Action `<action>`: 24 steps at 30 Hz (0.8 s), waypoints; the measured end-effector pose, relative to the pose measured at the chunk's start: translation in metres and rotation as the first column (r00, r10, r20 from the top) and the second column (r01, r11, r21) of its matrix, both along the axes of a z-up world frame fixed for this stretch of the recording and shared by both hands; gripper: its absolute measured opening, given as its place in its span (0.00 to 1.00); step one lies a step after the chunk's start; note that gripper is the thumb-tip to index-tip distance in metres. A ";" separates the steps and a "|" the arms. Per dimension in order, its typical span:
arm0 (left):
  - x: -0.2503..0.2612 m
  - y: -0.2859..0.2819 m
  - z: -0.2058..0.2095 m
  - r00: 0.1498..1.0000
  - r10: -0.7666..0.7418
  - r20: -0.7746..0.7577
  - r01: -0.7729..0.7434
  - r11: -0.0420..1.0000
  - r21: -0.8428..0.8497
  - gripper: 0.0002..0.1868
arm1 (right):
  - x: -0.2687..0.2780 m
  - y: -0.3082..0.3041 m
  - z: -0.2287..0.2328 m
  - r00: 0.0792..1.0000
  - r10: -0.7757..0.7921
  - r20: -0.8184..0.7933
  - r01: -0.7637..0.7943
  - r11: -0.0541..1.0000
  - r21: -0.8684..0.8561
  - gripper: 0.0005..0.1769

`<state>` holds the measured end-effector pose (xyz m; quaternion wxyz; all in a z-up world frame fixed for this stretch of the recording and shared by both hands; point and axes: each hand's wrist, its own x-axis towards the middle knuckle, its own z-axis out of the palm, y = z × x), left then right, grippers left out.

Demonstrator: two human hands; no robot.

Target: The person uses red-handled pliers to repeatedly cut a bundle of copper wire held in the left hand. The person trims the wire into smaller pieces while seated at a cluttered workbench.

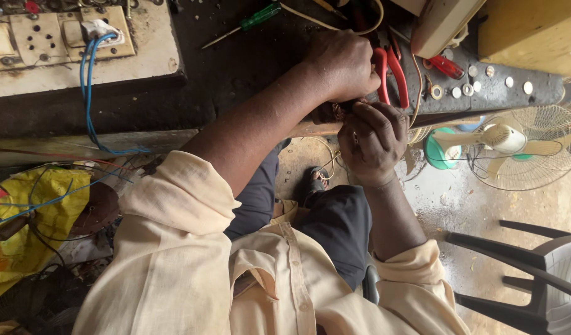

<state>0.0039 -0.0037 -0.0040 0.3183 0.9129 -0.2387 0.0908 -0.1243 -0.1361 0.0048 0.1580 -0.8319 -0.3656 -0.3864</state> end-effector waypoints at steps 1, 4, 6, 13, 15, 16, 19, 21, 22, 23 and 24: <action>0.000 0.000 0.001 1.000 -0.003 0.011 0.003 1.000 0.006 0.16 | 0.002 0.001 -0.002 1.000 0.003 -0.012 -0.003 1.000 0.027 0.13; -0.001 0.005 0.006 0.992 -0.061 -0.107 0.064 0.998 0.026 0.16 | 0.002 0.001 -0.006 0.999 0.001 -0.054 0.004 0.996 0.093 0.12; -0.002 0.008 0.009 0.987 -0.067 -0.148 0.072 0.997 0.031 0.18 | 0.004 0.002 -0.010 0.998 0.007 -0.063 0.001 0.991 0.136 0.11; -0.002 0.008 0.010 0.988 -0.083 -0.127 0.093 0.993 0.075 0.18 | 0.015 -0.008 -0.045 0.919 0.245 -0.310 0.023 0.750 0.661 0.07; -0.003 0.008 0.009 0.989 -0.081 -0.124 0.087 0.995 0.050 0.22 | 0.013 -0.015 -0.051 0.850 0.391 -0.353 0.018 0.648 0.761 0.05; -0.002 0.008 0.010 0.990 -0.081 -0.116 0.086 0.995 0.041 0.24 | 0.013 -0.018 -0.051 0.804 0.458 -0.379 0.036 0.599 0.800 0.04; -0.004 0.006 0.013 0.985 -0.072 -0.160 0.085 0.993 0.082 0.20 | 0.008 -0.019 -0.040 0.696 0.559 -0.451 0.151 0.500 0.853 0.06; -0.007 0.004 0.013 0.994 -0.044 -0.101 0.052 0.996 0.077 0.19 | -0.005 -0.013 -0.034 0.819 0.372 -0.436 0.141 0.606 0.783 0.12; -0.008 0.005 0.013 0.997 -0.023 -0.072 0.028 0.997 0.073 0.19 | -0.018 -0.004 -0.036 0.927 0.164 -0.336 0.117 0.727 0.677 0.16; -0.008 0.006 0.014 0.998 -0.019 -0.061 0.023 0.998 0.065 0.20 | -0.031 0.003 -0.036 0.982 -0.033 -0.185 0.131 0.826 0.549 0.21; -0.009 0.006 0.013 0.998 -0.015 -0.053 0.018 0.998 0.055 0.22 | -0.046 0.008 -0.038 0.988 -0.022 -0.152 0.100 0.840 0.533 0.21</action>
